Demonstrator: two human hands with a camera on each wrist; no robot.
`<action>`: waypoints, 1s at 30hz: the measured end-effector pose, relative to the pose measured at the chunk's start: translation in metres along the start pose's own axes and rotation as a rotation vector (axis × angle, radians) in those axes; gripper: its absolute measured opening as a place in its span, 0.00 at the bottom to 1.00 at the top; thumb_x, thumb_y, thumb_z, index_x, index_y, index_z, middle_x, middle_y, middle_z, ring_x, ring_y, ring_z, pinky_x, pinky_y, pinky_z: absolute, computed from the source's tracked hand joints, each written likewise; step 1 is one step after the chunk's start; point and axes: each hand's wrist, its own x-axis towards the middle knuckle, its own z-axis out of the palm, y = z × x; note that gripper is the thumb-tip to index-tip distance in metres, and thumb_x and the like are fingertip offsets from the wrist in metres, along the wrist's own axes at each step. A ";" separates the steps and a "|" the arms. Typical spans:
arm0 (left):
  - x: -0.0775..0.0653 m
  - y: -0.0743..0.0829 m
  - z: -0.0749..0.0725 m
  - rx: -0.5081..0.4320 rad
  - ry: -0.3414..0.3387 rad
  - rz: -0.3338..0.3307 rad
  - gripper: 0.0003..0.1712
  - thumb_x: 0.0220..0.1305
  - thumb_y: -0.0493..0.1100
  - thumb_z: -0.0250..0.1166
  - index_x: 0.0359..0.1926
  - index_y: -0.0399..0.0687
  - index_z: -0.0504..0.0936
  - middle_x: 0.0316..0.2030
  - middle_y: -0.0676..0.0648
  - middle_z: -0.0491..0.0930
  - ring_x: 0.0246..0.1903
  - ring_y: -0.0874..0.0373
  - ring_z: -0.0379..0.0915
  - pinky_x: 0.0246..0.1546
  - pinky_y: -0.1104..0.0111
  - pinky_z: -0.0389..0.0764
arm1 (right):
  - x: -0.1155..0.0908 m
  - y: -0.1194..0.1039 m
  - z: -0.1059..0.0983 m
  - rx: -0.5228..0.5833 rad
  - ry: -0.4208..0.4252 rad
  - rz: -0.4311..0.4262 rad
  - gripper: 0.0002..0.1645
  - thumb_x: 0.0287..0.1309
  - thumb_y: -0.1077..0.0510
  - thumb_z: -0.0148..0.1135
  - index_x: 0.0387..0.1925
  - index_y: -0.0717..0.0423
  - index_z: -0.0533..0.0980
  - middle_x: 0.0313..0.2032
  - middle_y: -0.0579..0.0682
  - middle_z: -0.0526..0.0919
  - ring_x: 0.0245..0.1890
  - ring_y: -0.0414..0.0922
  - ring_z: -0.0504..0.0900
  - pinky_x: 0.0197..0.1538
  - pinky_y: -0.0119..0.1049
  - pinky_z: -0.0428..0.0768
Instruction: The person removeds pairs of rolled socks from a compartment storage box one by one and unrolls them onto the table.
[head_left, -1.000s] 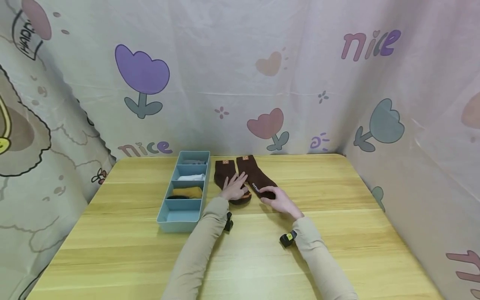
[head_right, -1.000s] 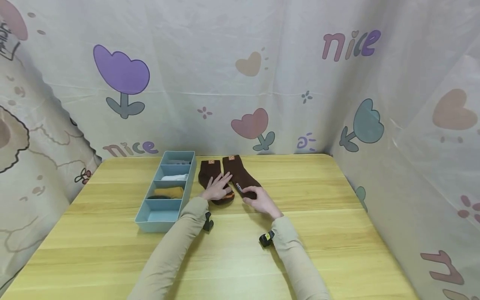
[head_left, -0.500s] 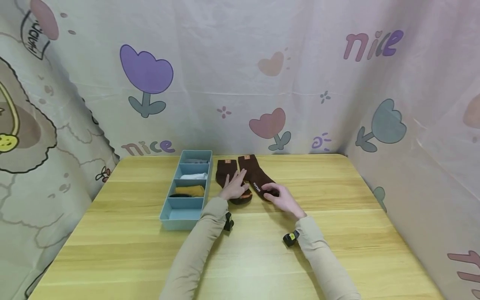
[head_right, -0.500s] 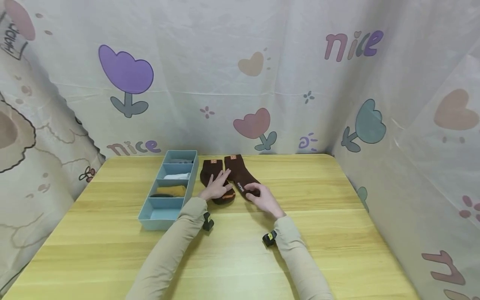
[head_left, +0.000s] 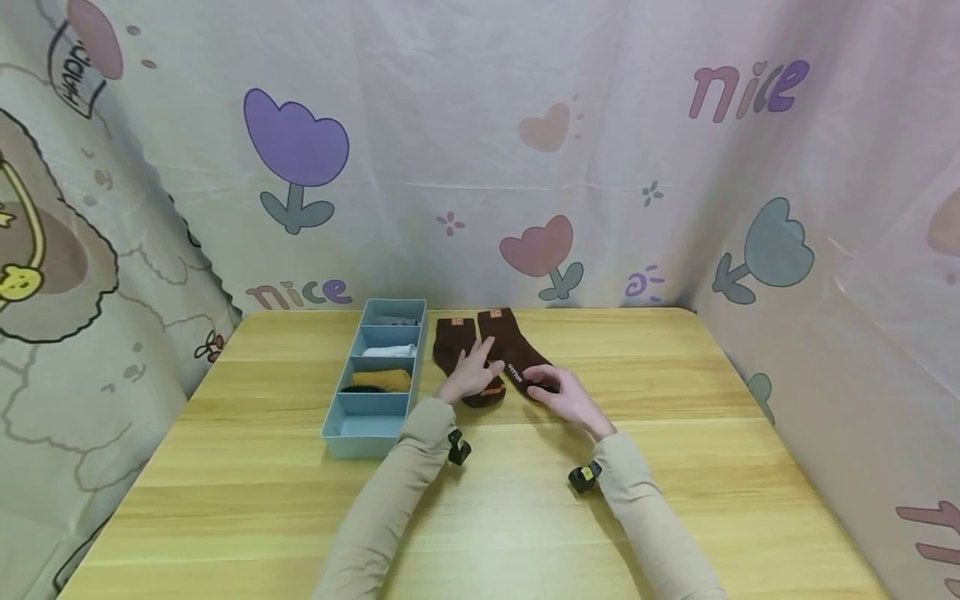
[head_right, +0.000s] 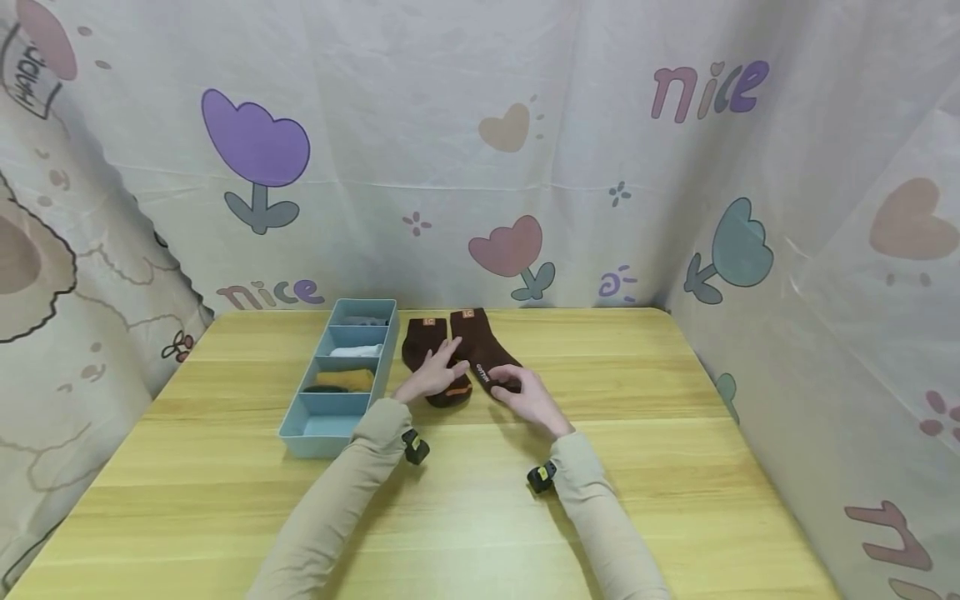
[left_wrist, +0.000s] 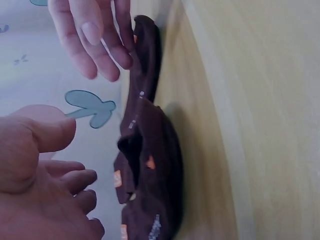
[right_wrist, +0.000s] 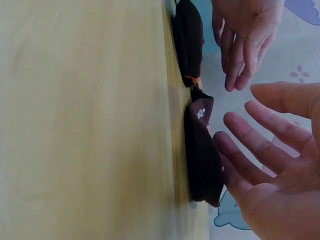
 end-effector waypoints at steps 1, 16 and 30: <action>-0.002 0.001 -0.001 -0.010 0.004 -0.008 0.36 0.78 0.44 0.49 0.78 0.35 0.48 0.79 0.34 0.47 0.80 0.40 0.34 0.80 0.46 0.32 | 0.002 0.004 0.001 0.000 0.003 -0.003 0.21 0.64 0.71 0.58 0.56 0.80 0.72 0.55 0.77 0.78 0.57 0.71 0.77 0.66 0.64 0.71; -0.042 0.020 -0.026 -0.116 0.126 0.028 0.38 0.74 0.46 0.59 0.75 0.33 0.58 0.72 0.33 0.65 0.73 0.39 0.61 0.74 0.48 0.63 | 0.012 0.020 0.003 0.056 -0.024 -0.048 0.22 0.66 0.65 0.60 0.59 0.72 0.74 0.57 0.70 0.80 0.60 0.64 0.79 0.66 0.57 0.74; -0.095 0.008 -0.076 -0.373 0.309 0.027 0.33 0.64 0.46 0.70 0.67 0.44 0.73 0.60 0.39 0.80 0.67 0.44 0.72 0.70 0.48 0.70 | 0.021 -0.010 0.010 0.112 -0.115 -0.088 0.22 0.66 0.62 0.62 0.60 0.65 0.75 0.59 0.69 0.79 0.62 0.63 0.77 0.64 0.43 0.78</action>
